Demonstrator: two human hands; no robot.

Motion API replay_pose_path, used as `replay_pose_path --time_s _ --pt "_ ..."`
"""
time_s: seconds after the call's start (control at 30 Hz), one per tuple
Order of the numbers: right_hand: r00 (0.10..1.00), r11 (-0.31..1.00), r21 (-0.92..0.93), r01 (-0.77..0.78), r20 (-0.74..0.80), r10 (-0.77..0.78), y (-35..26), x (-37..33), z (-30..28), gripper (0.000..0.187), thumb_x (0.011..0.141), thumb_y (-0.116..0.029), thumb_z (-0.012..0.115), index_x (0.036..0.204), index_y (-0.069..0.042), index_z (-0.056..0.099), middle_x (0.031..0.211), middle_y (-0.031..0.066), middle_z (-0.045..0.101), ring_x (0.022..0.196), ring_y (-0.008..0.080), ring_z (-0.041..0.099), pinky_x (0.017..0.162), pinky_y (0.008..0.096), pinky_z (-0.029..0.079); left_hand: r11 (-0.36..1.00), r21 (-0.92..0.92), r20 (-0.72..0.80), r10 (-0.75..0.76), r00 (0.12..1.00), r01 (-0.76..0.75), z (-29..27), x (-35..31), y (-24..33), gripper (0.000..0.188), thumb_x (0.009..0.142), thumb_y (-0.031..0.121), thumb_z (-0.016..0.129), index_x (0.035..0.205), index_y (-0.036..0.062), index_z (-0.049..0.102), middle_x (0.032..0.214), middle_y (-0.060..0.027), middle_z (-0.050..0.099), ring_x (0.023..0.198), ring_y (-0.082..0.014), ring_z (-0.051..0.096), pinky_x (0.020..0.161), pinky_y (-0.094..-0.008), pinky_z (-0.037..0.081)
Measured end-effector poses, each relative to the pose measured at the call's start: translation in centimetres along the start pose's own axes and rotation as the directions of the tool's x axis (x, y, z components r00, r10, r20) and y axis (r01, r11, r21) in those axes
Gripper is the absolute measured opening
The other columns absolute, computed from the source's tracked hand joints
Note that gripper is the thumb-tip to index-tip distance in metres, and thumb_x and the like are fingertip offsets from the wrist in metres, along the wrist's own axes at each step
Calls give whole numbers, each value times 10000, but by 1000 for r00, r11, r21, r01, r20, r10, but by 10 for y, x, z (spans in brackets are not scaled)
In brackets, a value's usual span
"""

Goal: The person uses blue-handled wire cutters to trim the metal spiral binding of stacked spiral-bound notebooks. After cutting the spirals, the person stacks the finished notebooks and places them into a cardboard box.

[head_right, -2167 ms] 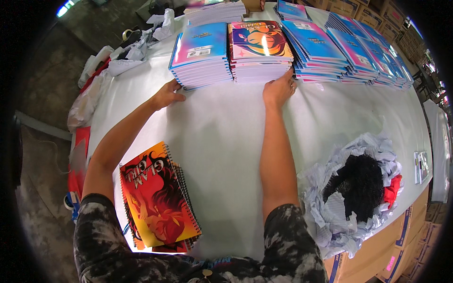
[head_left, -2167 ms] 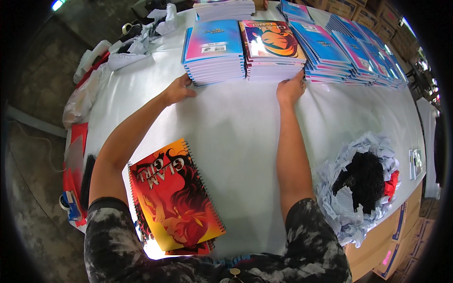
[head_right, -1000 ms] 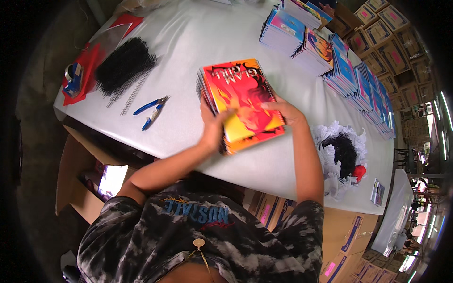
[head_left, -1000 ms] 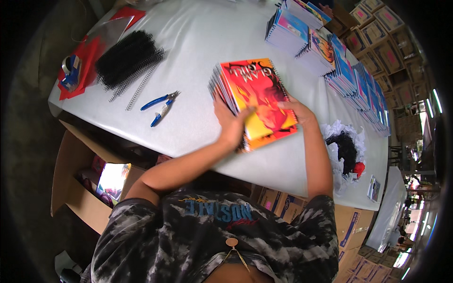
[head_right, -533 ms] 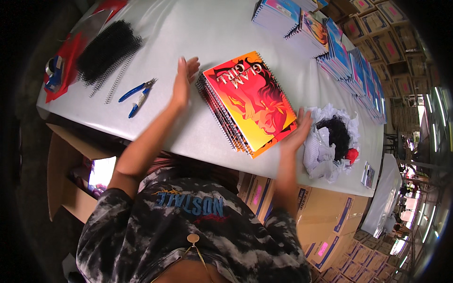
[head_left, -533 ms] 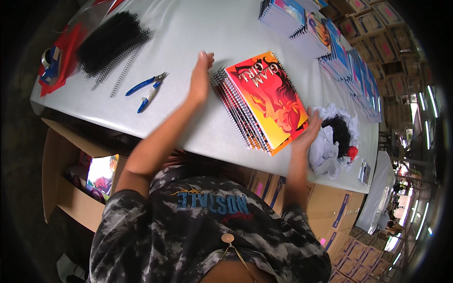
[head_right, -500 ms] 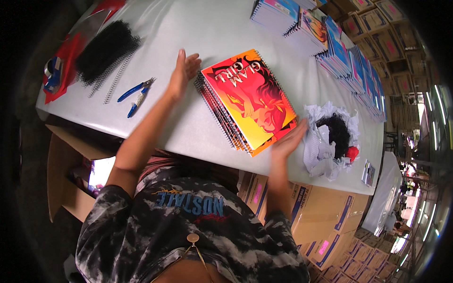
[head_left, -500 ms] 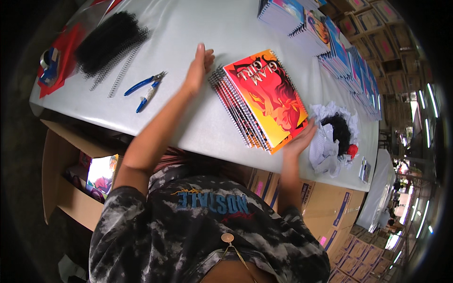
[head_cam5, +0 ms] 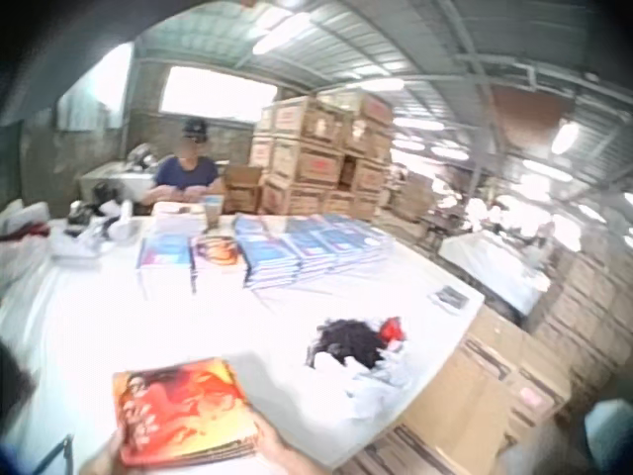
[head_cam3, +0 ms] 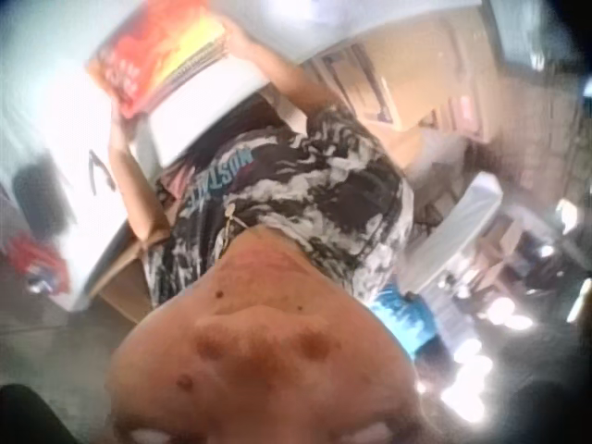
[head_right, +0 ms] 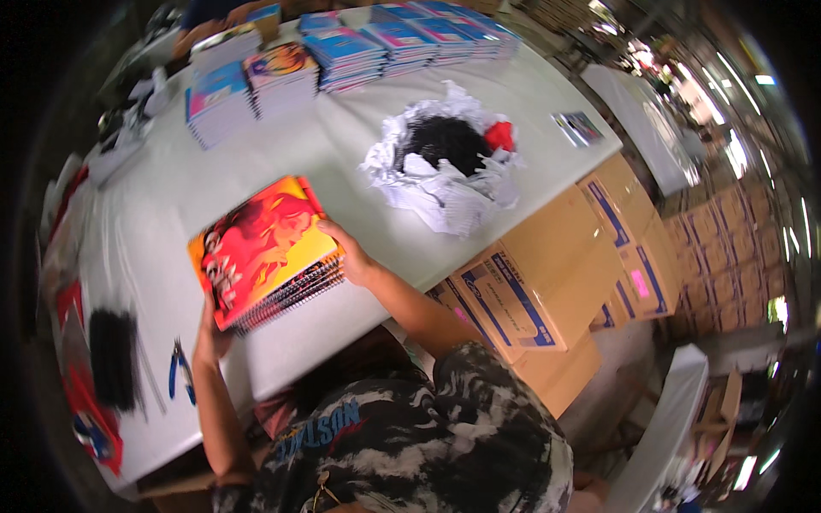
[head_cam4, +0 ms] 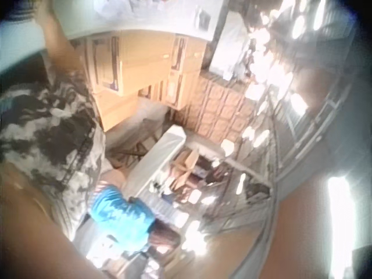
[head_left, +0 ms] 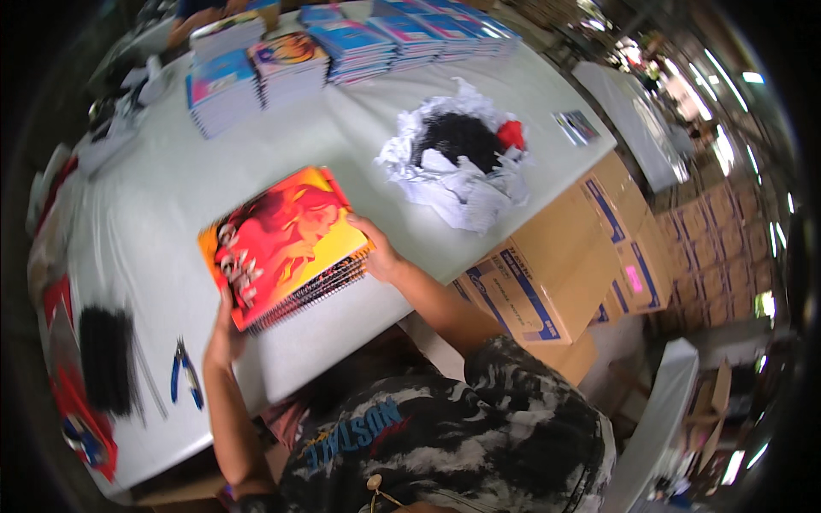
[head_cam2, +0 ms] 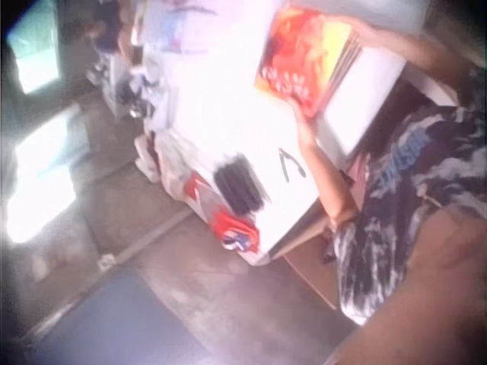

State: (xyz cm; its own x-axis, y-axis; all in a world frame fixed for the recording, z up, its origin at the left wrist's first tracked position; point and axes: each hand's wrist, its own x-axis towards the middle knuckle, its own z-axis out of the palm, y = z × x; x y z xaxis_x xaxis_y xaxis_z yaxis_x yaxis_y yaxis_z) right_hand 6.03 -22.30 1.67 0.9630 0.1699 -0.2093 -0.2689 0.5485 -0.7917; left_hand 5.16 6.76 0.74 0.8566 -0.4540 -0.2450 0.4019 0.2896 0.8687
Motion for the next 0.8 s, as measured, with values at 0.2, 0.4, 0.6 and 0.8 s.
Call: replay_pose_path --time_s 0.2,0.4,0.6,0.8 --pt "975 998 10 -67 214 64 -15 26 -7 527 839 -389 508 1224 -30 479 1117 125 590 975 210 600 842 342 487 1000 12 -153 25 988 -23 48 -24 -6 780 874 643 351 1428 109 227 1427 -79 338 1298 -230 342 1068 -429 264" --pt "992 992 -20 121 -20 -121 11 12 -3 450 858 -357 501 1196 -60 522 1171 71 574 1084 179 541 935 346 414 998 19 -114 60 992 -58 24 -16 9 777 887 620 356 1427 80 215 1412 -99 357 1301 -217 335 1081 -424 245" --pt "811 794 -183 579 227 -539 25 5 -6 840 906 -563 356 1449 -30 -1 1511 135 102 1383 234 132 1115 369 116 962 98 -315 274 909 -256 -6 -7 -3 800 897 644 259 1365 -3 308 1310 -138 461 1146 -222 487 997 -383 334" --pt "652 463 -544 700 224 -724 48 3 1 933 831 -635 477 1384 72 226 1432 166 295 1305 231 312 1056 362 265 619 672 -538 785 307 -406 60 -5 -38 387 939 391 439 1046 22 479 908 -44 517 776 -95 473 699 -233 391"
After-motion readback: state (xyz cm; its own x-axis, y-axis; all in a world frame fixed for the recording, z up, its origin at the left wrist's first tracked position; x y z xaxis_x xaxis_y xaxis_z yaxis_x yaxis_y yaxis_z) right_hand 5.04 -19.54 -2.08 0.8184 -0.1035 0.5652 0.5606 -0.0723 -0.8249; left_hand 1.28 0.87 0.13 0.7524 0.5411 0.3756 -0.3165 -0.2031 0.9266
